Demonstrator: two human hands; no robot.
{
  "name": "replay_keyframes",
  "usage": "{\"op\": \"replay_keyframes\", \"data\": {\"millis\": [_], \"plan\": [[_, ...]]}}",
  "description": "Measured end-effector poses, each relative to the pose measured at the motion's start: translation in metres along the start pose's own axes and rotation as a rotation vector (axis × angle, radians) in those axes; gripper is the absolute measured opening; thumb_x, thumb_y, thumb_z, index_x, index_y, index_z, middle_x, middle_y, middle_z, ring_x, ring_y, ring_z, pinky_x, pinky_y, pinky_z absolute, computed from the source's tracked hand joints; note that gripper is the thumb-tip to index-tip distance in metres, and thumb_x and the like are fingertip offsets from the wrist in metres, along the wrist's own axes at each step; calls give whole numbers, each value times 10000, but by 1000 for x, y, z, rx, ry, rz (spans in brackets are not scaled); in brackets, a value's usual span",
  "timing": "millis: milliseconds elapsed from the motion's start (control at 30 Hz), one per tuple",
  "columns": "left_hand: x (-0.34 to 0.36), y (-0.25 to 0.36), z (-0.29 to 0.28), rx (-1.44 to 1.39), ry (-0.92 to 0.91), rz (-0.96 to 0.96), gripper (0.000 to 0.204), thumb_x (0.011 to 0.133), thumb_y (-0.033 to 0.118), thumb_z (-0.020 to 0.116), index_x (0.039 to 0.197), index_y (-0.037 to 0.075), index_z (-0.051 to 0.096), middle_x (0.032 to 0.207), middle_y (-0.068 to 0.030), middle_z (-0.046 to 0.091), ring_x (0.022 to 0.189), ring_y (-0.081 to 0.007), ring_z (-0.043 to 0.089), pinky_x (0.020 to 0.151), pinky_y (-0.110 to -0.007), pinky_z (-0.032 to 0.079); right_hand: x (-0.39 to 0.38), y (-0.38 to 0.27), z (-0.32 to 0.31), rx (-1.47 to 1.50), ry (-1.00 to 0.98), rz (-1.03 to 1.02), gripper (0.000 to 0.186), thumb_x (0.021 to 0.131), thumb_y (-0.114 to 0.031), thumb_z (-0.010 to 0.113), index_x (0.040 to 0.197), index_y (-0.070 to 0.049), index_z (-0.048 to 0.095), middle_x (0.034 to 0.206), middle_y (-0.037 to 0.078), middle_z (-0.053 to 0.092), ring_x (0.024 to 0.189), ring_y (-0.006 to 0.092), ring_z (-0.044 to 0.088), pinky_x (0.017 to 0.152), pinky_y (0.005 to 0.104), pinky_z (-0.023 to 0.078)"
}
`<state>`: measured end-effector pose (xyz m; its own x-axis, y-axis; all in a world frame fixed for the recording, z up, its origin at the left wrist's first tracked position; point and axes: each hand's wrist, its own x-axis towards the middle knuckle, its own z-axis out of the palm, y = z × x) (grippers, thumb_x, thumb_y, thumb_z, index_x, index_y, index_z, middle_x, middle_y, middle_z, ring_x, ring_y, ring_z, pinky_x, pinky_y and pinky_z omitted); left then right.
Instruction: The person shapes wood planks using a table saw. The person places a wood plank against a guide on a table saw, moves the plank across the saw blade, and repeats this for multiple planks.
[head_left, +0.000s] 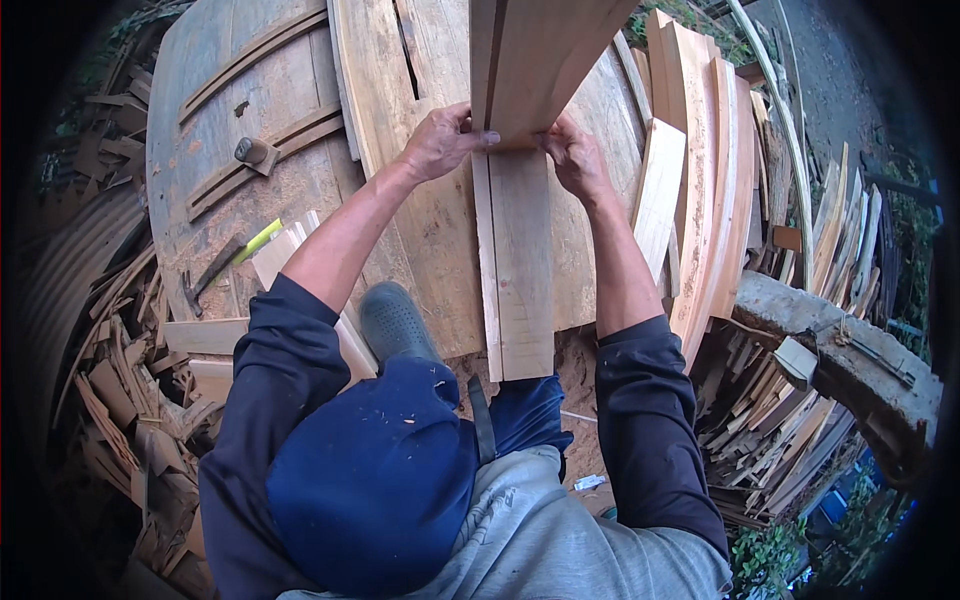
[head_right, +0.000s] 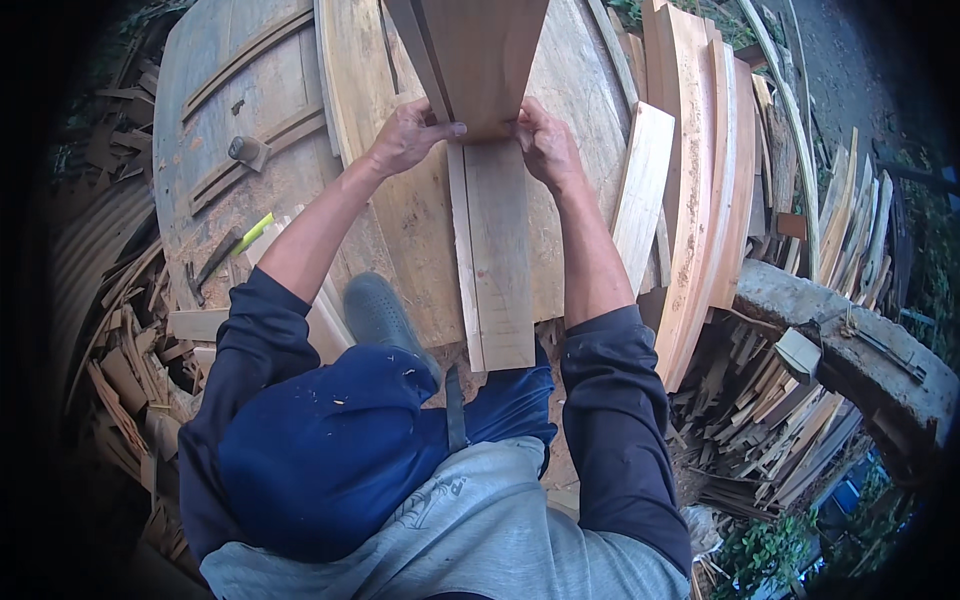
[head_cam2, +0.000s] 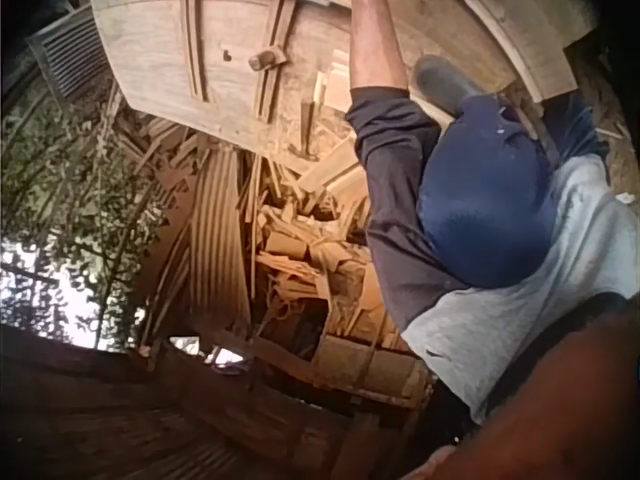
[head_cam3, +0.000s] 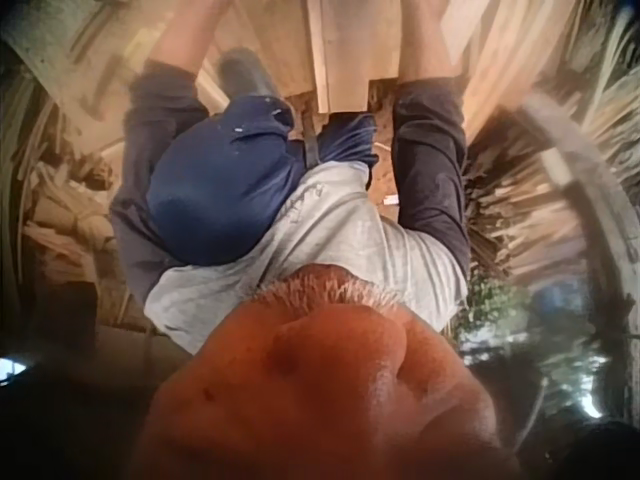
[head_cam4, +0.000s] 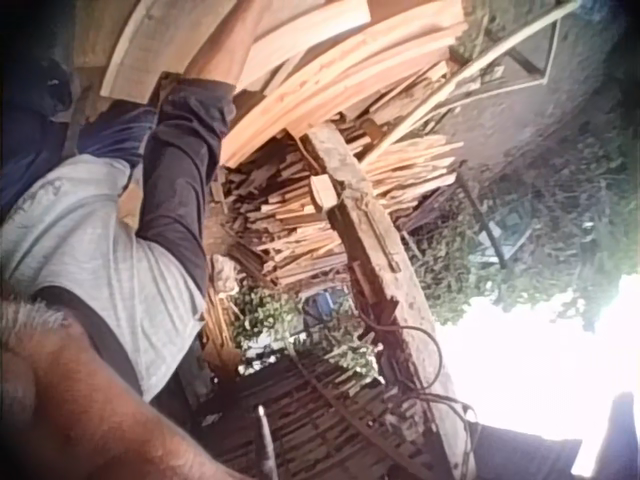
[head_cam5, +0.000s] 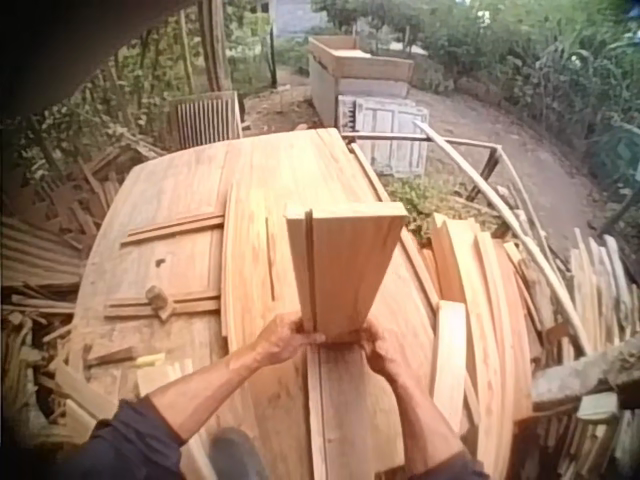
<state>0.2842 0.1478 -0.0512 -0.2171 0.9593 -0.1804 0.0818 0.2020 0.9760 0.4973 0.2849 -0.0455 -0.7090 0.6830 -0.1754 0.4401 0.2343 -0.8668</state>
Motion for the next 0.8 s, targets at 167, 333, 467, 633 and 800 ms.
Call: {"op": "replay_keyframes", "data": {"millis": [167,333,467,633,800], "plan": [[-4,16,7,193,3,-91,374,963,245,754,1285,70,680,1089,-105,768,947,-173,718,854,-346,562,-6,5,1,-88,52,-44,261,984,-108,635,1241,-151,642,1077,138,769,1053,347,726,868,433,545],[2,31,0,362,-107,-78,411,1020,353,674,1337,92,664,1140,-102,757,1032,-211,719,921,-362,545,-7,8,0,-47,78,-40,280,1003,-169,653,1279,-127,660,964,84,769,907,188,711,869,365,539],[7,22,-7,358,-102,-80,472,983,439,700,1309,100,669,1189,-135,737,1098,-274,708,961,-400,535,-3,0,-2,-56,44,11,258,986,-128,631,1243,-151,644,1119,138,768,1082,352,720,891,429,542],[4,15,-6,308,-111,-136,438,996,416,683,1276,80,664,1184,-158,726,1097,-286,691,977,-400,521,-3,3,-3,-61,24,27,273,985,-159,642,1256,-179,644,1129,137,768,1060,344,726,894,426,541],[2,3,-3,310,-117,-68,339,1021,267,653,1292,64,633,1187,-172,730,1134,-290,681,995,-402,513,-3,5,-6,-56,14,6,276,990,-170,640,1265,-187,642,1122,134,770,1065,339,726,894,428,540]]}}
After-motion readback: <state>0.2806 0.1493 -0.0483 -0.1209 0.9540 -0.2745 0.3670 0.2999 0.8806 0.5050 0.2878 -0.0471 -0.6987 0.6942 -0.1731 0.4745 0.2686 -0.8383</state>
